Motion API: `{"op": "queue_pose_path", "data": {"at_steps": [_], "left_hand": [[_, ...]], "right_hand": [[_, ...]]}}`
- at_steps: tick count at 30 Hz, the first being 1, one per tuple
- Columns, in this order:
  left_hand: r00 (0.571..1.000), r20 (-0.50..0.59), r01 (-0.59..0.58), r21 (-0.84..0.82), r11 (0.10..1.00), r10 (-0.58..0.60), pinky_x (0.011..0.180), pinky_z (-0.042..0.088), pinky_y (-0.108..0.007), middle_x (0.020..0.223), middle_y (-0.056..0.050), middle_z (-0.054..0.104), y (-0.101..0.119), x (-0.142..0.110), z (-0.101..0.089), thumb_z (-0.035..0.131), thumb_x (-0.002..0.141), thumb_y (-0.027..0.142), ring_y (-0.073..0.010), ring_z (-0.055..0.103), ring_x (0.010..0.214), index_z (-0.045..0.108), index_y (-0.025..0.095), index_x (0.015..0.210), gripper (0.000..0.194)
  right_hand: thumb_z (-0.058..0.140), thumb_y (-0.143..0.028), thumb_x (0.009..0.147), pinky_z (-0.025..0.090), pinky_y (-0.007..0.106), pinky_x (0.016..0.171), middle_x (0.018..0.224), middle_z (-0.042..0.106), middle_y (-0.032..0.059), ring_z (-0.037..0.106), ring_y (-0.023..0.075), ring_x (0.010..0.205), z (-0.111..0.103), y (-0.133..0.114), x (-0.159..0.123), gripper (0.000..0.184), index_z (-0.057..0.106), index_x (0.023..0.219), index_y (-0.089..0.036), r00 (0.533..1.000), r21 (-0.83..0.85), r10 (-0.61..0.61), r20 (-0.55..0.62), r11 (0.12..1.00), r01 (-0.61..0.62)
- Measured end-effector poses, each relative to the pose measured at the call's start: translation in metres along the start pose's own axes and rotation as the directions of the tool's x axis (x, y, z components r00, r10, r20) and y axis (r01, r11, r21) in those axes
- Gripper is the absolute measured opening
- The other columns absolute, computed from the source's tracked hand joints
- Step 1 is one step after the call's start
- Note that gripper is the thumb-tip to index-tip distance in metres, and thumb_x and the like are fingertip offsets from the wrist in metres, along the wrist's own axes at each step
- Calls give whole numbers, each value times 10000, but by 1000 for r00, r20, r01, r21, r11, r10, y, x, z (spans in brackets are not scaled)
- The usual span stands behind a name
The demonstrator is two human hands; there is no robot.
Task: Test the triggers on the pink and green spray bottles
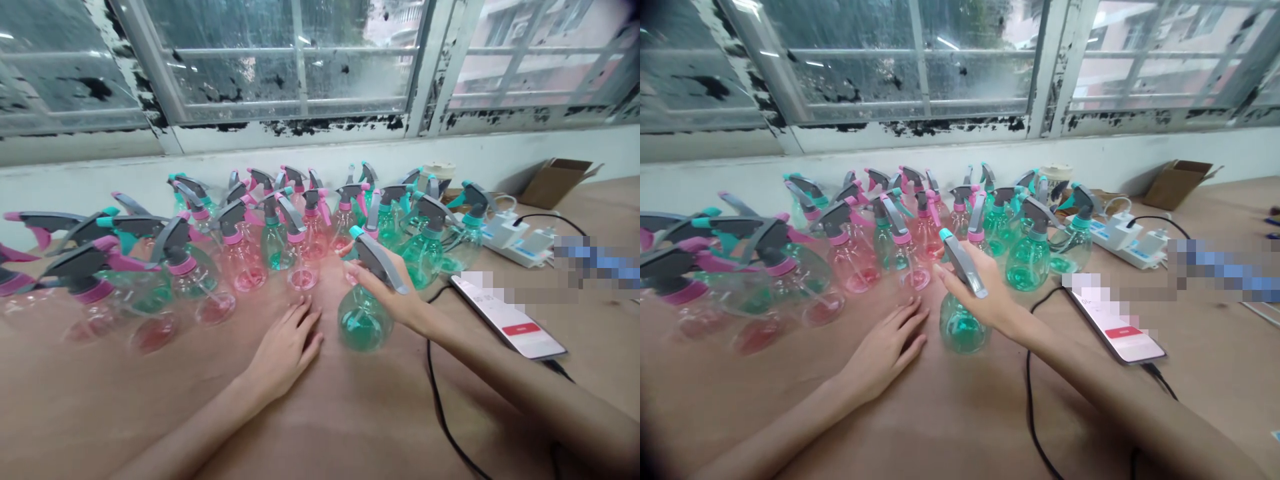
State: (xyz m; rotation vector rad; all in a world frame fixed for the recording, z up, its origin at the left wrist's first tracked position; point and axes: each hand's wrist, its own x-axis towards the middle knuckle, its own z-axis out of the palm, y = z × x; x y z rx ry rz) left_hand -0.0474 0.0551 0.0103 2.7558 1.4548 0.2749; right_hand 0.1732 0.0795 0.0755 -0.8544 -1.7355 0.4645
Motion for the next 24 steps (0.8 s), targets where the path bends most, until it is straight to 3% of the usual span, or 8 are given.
{"op": "queue_pose_path", "data": {"at_steps": [11, 16, 19, 24], "left_hand": [[999, 48, -13, 32, 999, 11, 1103, 367, -523, 1519, -174, 374, 5, 0, -2, 389, 986, 419, -331, 382, 1385, 453, 149, 1414, 509], [999, 47, -14, 44, 999, 12, 1108, 359, -521, 1518, -179, 373, 6, 0, -1, 396, 986, 404, -327, 379, 1387, 448, 137, 1416, 509], [999, 35, -13, 42, 999, 12, 1109, 361, -515, 1517, -173, 377, 6, 0, -1, 408, 981, 401, -325, 377, 1388, 450, 140, 1416, 508], [1000, 24, -8, 22, 1000, 7, 1106, 363, -520, 1507, -180, 391, 6, 0, -2, 429, 975, 387, -333, 389, 1380, 469, 133, 1404, 500]], "right_hand": [[555, -287, 894, 342, 260, 546, 654, 426, -45, 384, 101, 572, -7, -5, 2, 202, 482, 724, -205, 997, 10, -22, 78, 1000, 21], [562, -324, 901, 400, 268, 580, 726, 536, -19, 490, 115, 615, -7, -5, -4, 158, 549, 797, -207, 986, 80, -26, 165, 997, 13], [597, -359, 877, 438, 269, 589, 803, 569, -4, 539, 129, 653, -4, -4, -6, 137, 571, 893, -225, 988, 119, 12, 156, 992, -31], [632, -410, 846, 484, 286, 630, 817, 563, 2, 580, 148, 702, -1, -6, -6, 196, 547, 875, -235, 988, 144, 66, 141, 986, -86]]}}
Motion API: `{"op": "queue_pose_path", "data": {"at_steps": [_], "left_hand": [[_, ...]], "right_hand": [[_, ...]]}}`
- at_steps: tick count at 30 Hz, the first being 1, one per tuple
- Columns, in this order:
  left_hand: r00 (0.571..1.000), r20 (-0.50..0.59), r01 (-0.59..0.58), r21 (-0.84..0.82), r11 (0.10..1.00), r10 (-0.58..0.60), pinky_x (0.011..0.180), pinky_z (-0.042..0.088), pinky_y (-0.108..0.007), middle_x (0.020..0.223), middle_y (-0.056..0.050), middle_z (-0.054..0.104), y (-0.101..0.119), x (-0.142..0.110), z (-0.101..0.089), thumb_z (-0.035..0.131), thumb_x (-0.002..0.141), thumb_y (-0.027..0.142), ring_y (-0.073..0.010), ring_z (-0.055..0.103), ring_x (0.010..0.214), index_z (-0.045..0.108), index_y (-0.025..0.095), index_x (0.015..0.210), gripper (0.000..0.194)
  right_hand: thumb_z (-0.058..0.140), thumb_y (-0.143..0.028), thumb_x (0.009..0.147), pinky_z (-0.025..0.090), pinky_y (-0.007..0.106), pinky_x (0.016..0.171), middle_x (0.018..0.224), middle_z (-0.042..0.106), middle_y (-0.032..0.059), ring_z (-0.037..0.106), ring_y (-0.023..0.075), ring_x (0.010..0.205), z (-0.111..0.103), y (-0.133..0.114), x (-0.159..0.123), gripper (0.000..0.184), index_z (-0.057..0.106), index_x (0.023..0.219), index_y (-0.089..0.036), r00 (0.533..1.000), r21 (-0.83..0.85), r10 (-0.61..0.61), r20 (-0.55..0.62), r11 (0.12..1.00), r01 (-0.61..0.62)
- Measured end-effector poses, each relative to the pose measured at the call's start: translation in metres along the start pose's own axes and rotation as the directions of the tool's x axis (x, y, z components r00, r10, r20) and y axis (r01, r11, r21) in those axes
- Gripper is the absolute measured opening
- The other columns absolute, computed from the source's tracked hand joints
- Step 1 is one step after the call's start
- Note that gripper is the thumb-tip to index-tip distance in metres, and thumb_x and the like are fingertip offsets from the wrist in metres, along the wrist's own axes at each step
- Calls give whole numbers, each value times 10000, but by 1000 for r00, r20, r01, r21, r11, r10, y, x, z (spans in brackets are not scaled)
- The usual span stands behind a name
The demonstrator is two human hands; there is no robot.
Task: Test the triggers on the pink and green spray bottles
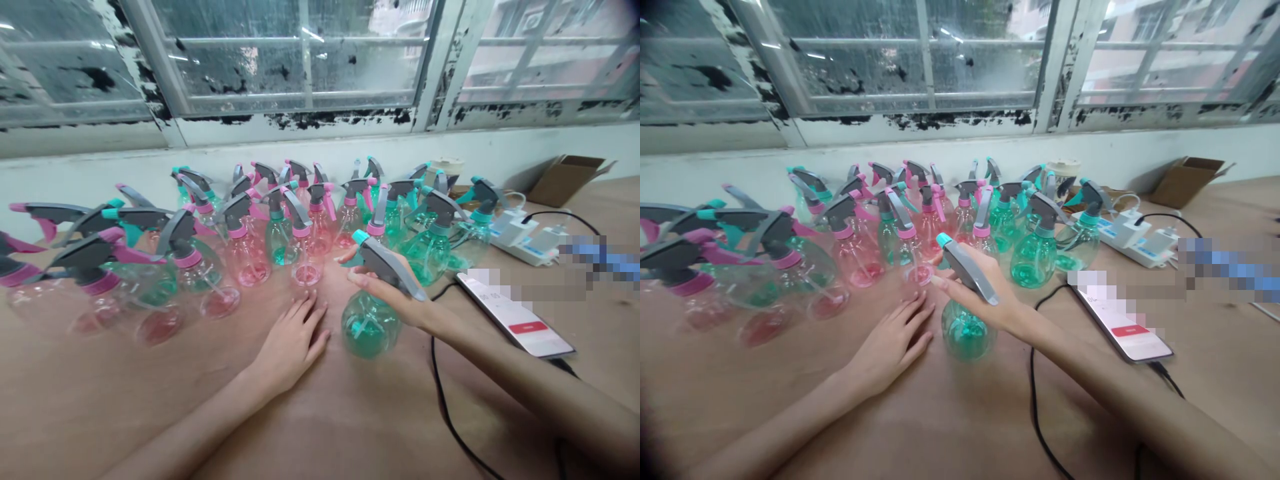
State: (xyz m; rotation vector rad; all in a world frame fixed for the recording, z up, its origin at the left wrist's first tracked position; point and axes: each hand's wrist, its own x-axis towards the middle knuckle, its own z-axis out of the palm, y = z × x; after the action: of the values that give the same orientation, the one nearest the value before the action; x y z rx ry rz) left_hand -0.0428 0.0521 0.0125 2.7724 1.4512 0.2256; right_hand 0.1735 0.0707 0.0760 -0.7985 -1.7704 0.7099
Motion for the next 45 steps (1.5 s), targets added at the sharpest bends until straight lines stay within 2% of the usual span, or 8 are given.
{"op": "queue_pose_path", "data": {"at_steps": [9, 14, 18, 22, 28, 33, 40, 45], "left_hand": [[1000, -17, -11, -3, 1000, 11, 1113, 356, -515, 1499, -181, 406, -1, 0, 1, 444, 968, 378, -327, 405, 1371, 476, 125, 1396, 498], [1000, -24, -13, 6, 1000, 13, 1099, 374, -520, 1493, -179, 415, -1, 0, 2, 444, 967, 380, -331, 415, 1364, 488, 130, 1388, 492], [1000, -14, -8, 8, 1000, 9, 1093, 382, -521, 1497, -175, 412, -1, 0, 2, 434, 970, 377, -334, 417, 1362, 476, 132, 1399, 496], [1000, -18, 1, -14, 1000, -1, 1098, 372, -529, 1490, -178, 422, -1, 1, 2, 446, 967, 376, -336, 420, 1360, 491, 128, 1386, 489], [999, -47, -6, -25, 1000, 5, 1091, 383, -527, 1485, -165, 433, -2, 0, 4, 453, 962, 376, -324, 423, 1360, 500, 147, 1373, 473], [999, -39, -12, 2, 1000, 12, 1094, 385, -506, 1486, -155, 436, -2, 0, 3, 445, 965, 376, -317, 433, 1354, 482, 150, 1388, 481], [1000, -10, -2, 0, 1000, 2, 1096, 378, -518, 1502, -166, 408, -1, 0, 2, 429, 972, 376, -333, 415, 1363, 472, 133, 1401, 495], [1000, -29, -5, -5, 1000, 5, 1093, 382, -523, 1495, -168, 418, -1, 0, 3, 448, 965, 376, -334, 423, 1357, 487, 138, 1388, 487]], "right_hand": [[626, -380, 853, 509, 288, 654, 873, 628, 13, 638, 154, 759, -2, 1, 2, 186, 590, 938, -219, 998, 98, -2, 55, 995, -3], [612, -328, 873, 429, 247, 567, 715, 552, -38, 491, 93, 579, -5, -6, 3, 125, 583, 843, -211, 996, -38, -70, 48, 997, 72], [623, -309, 870, 379, 237, 528, 648, 503, -58, 443, 86, 540, -6, -11, 2, 144, 550, 788, -217, 993, -72, -102, 55, 992, 106], [627, -361, 864, 398, 257, 568, 678, 503, -46, 455, 106, 577, -4, -7, 0, 163, 549, 814, -227, 994, -36, -79, 76, 996, 82], [628, -447, 843, 427, 296, 635, 736, 522, -19, 493, 144, 665, 0, -1, 0, 221, 571, 851, -233, 999, -49, -41, 19, 998, 42], [664, -395, 822, 422, 290, 645, 781, 512, -22, 484, 140, 692, 2, -1, -2, 222, 563, 932, -231, 998, -38, -52, 33, 998, 53], [656, -392, 829, 418, 281, 625, 774, 512, -25, 472, 132, 678, 2, 2, -1, 205, 555, 899, -228, 997, -38, -77, 28, 996, 78], [631, -354, 853, 409, 264, 592, 743, 530, -28, 490, 114, 633, -1, -5, -1, 167, 553, 830, -209, 997, -68, -73, 33, 995, 75]]}}
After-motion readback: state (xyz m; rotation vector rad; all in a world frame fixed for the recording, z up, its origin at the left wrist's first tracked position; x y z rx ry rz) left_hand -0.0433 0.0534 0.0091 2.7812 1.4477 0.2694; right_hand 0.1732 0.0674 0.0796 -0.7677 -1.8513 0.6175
